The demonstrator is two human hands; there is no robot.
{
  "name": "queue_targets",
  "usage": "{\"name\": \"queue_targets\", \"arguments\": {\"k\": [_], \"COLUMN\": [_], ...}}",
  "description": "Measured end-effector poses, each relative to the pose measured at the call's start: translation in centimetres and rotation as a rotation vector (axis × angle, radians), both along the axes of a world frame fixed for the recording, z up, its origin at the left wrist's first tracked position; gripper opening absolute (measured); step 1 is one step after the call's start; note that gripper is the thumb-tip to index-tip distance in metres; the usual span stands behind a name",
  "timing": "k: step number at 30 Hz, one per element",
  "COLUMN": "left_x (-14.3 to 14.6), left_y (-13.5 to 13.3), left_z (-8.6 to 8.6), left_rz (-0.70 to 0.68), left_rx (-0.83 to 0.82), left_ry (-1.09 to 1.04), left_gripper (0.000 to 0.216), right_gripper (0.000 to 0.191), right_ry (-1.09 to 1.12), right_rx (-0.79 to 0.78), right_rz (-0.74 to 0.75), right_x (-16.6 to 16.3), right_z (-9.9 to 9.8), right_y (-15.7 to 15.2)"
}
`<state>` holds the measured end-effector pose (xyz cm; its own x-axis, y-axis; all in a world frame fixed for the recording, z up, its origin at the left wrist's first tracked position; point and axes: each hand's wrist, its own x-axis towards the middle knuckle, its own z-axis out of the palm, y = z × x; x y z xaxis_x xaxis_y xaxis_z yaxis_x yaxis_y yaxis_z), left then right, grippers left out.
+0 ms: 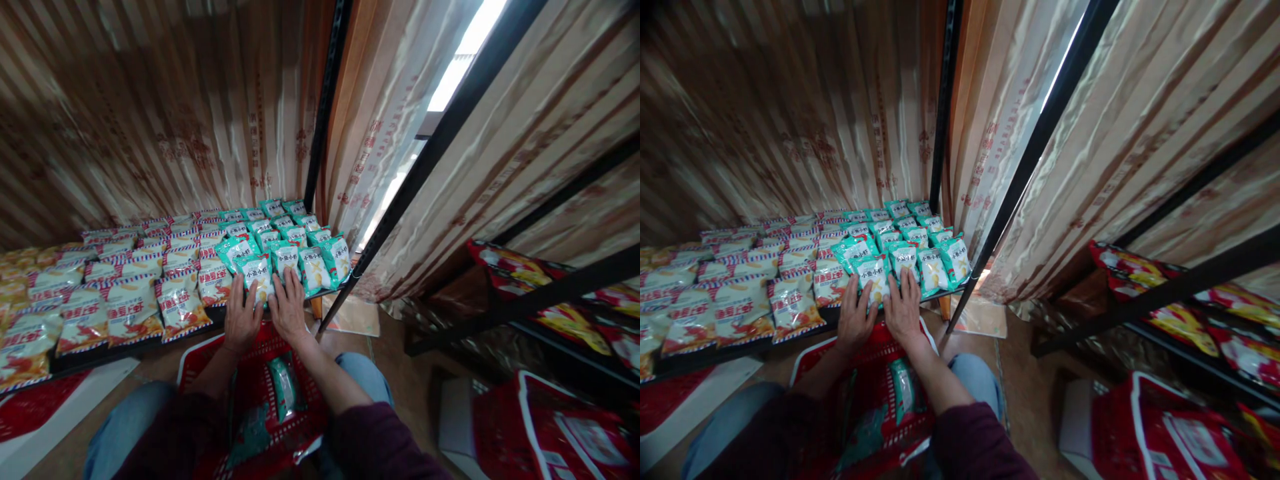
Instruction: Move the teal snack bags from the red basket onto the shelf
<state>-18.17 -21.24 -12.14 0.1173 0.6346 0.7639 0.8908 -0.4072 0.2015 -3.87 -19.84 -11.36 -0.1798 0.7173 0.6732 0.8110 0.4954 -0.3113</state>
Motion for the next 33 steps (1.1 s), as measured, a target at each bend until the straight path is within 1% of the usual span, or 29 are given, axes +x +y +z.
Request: {"name": "queue_targets", "arguments": {"k": [3,6,9,12,15,17,19,21,23,26,30,33], "left_x": [0.0,-0.1,-0.1,-0.1,0.0,0.0,0.1,0.1,0.0,0.0,-0.1,-0.1], "left_y": [0.0,0.0,-0.2,-0.3,-0.5,-0.6,-0.6,-0.6,-0.6,-0.6,-0.5,-0.5], "left_z": [-0.1,0.0,0.3,0.4,0.4,0.5,0.5,0.5,0.5,0.6,0.5,0.5], "left_rz": [-0.004,-0.01,-0.009,-0.005,-0.005,-0.008,-0.014,-0.018,-0.018,-0.013,-0.02,-0.009], "left_rx": [-0.003,0.005,0.011,0.01,-0.004,-0.015,-0.014,-0.012,-0.015,-0.022,-0.008,-0.009], "left_ry": [-0.007,0.0,0.024,0.031,0.033,0.031,0.023,0.021,0.027,0.039,0.049,0.062], "left_gripper": [0.062,0.063,0.065,0.067,0.068,0.068,0.069,0.07,0.069,0.069,0.071,0.072], "right_gripper": [0.044,0.043,0.042,0.042,0.043,0.048,0.055,0.057,0.054,0.053,0.056,0.056], "right_ry": [0.002,0.025,0.046,0.056,0.073,0.082,0.081,0.08,0.09,0.121,0.151,0.145], "right_rx": [-0.009,0.014,0.043,0.065,0.051,0.021,-0.003,-0.009,0.001,0.028,0.07,0.071], "right_rz": [-0.004,-0.006,-0.046,-0.136,-0.27,-0.344,-0.375,-0.369,-0.351,-0.321,-0.27,-0.236], "right_x": [0.2,0.5,1.0,2.2,3.9,4.9,5.5,5.9,6.0,6.2,6.5,6.8], "right_z": [0.2,0.5,1.0,1.1,0.8,0.4,0.0,-0.3,-0.5,-0.4,-0.2,-0.5], "right_y": [0.2,0.2,0.4,0.8,1.1,1.3,1.5,1.7,1.8,1.9,2.2,2.6]}}
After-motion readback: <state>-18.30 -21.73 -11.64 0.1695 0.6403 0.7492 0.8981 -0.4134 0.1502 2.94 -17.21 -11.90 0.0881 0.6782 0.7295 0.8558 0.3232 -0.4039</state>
